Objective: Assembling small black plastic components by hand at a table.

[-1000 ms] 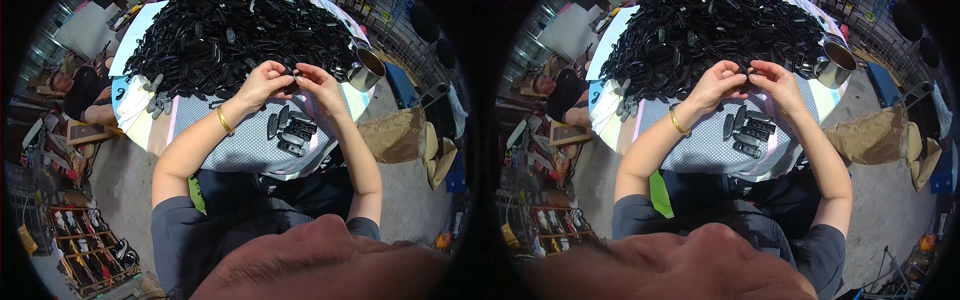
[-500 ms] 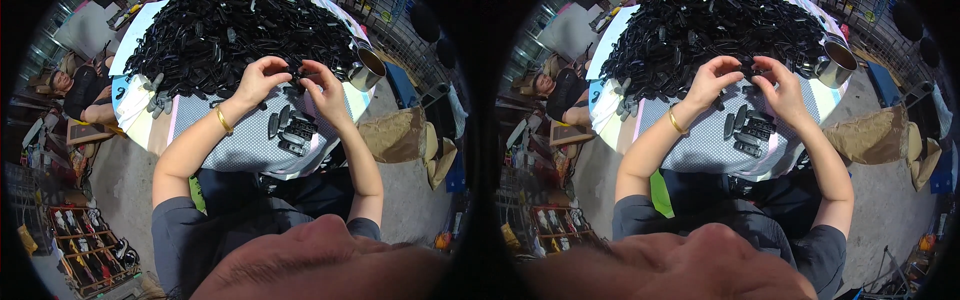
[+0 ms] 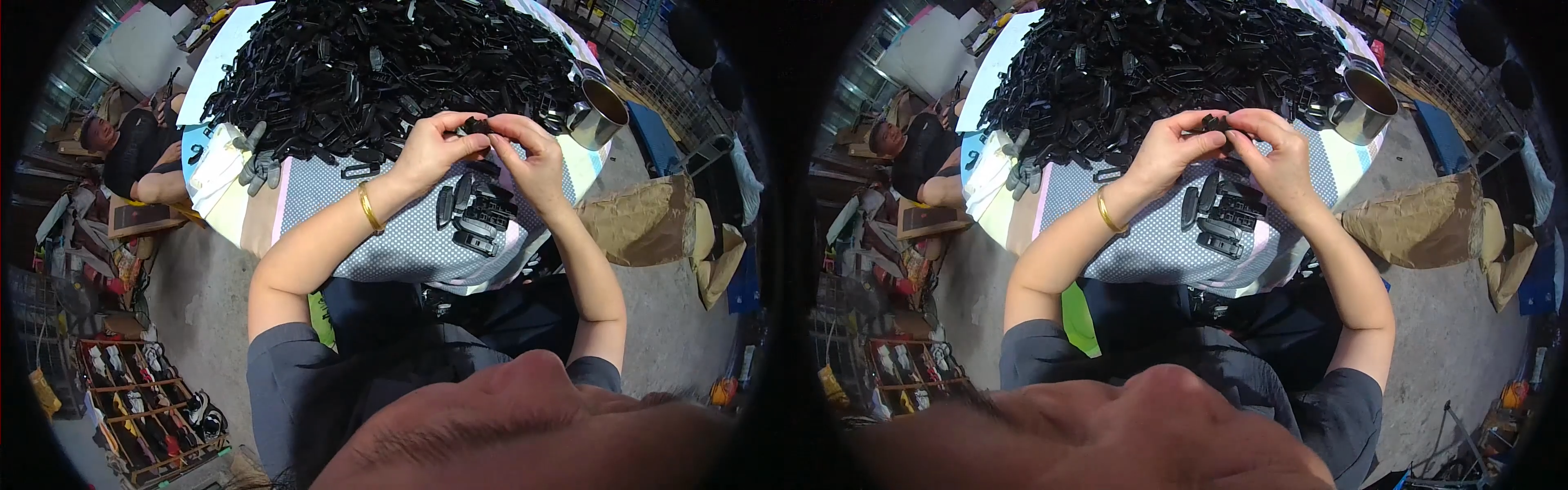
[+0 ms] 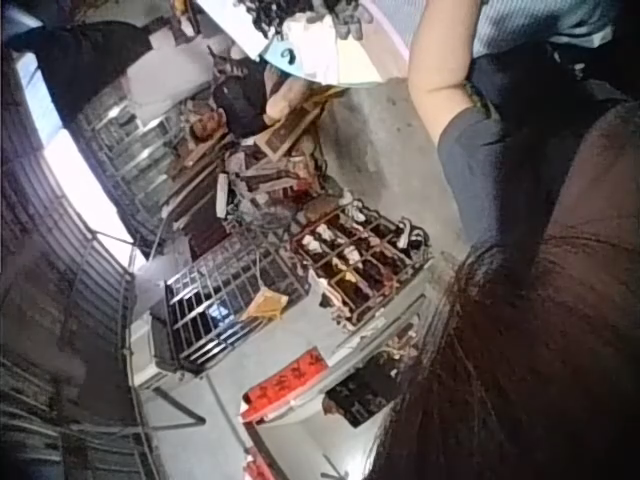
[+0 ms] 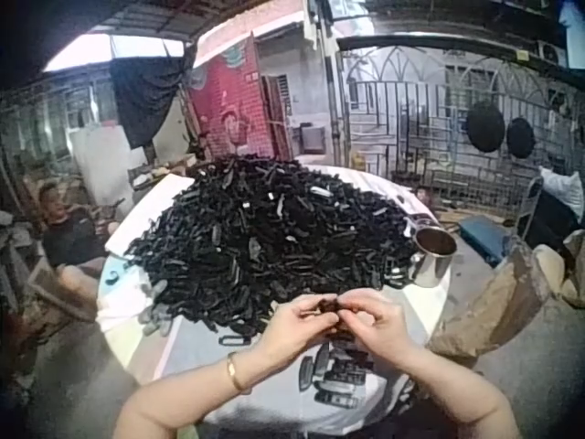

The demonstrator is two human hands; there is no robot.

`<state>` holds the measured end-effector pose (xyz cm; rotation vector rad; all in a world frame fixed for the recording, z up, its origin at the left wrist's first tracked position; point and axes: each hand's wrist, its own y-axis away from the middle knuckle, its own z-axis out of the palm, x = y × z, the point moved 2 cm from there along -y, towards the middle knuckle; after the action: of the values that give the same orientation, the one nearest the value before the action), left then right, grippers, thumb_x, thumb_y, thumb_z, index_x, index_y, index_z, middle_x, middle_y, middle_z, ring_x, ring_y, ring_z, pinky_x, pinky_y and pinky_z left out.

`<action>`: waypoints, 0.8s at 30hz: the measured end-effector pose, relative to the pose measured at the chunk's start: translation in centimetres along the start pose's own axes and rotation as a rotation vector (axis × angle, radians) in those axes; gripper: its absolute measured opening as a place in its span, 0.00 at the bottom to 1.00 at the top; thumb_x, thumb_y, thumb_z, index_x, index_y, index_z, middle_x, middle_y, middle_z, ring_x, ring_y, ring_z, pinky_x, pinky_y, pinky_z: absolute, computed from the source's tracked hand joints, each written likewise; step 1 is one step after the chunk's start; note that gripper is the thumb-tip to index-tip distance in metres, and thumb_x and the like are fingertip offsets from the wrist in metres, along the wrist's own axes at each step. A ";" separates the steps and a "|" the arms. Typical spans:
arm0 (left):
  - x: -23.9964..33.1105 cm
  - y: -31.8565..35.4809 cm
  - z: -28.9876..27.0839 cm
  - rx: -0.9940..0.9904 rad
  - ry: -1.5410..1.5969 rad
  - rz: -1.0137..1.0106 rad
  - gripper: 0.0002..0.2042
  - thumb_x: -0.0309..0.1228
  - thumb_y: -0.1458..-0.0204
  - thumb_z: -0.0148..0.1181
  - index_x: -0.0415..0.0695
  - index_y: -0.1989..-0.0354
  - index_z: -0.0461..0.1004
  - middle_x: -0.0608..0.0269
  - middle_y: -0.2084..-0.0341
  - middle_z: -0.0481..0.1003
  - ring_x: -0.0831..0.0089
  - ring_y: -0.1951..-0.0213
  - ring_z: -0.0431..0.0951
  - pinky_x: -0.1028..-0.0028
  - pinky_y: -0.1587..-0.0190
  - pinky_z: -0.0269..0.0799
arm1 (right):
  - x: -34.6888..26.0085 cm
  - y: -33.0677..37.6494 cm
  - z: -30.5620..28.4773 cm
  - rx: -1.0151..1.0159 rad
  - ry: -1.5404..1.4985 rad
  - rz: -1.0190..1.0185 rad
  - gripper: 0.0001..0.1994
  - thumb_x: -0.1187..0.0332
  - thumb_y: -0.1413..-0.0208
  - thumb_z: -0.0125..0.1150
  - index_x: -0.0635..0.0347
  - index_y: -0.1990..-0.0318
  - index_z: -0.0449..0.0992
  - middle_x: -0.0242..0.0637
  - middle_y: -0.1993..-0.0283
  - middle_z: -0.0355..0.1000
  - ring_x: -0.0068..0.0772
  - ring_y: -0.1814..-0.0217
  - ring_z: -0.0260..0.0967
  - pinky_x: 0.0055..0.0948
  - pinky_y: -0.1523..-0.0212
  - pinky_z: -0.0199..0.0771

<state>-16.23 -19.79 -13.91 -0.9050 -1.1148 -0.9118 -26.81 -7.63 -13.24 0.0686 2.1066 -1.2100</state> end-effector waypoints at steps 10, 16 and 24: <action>0.9 0.4 -0.1 0.095 -0.181 0.048 0.17 0.22 0.51 0.57 0.35 0.51 0.69 0.58 0.64 0.75 0.77 0.62 0.75 0.79 0.57 0.71 | -1.3 0.0 0.1 0.000 0.075 -0.015 0.09 0.77 0.57 0.61 0.64 0.64 0.77 0.41 0.63 0.74 0.34 0.62 0.73 0.25 0.62 0.73; 0.3 0.4 0.6 0.093 0.063 0.111 0.16 0.22 0.50 0.56 0.33 0.52 0.70 0.57 0.62 0.76 0.76 0.61 0.75 0.79 0.56 0.71 | -2.0 0.4 0.7 -0.011 0.233 -0.130 0.16 0.77 0.57 0.63 0.65 0.57 0.72 0.40 0.63 0.73 0.30 0.63 0.72 0.23 0.62 0.71; 1.9 0.1 0.0 -0.099 0.073 0.132 0.14 0.26 0.45 0.52 0.36 0.51 0.69 0.54 0.58 0.74 0.71 0.54 0.73 0.75 0.49 0.67 | -1.2 -0.3 0.0 -0.326 -0.174 0.405 0.16 0.63 0.52 0.63 0.65 0.59 0.73 0.35 0.69 0.73 0.21 0.69 0.68 0.21 0.68 0.68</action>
<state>-15.79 -20.04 -12.10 -1.0069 -0.9423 -0.8902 -25.99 -7.41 -12.32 0.2219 1.9863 -0.6071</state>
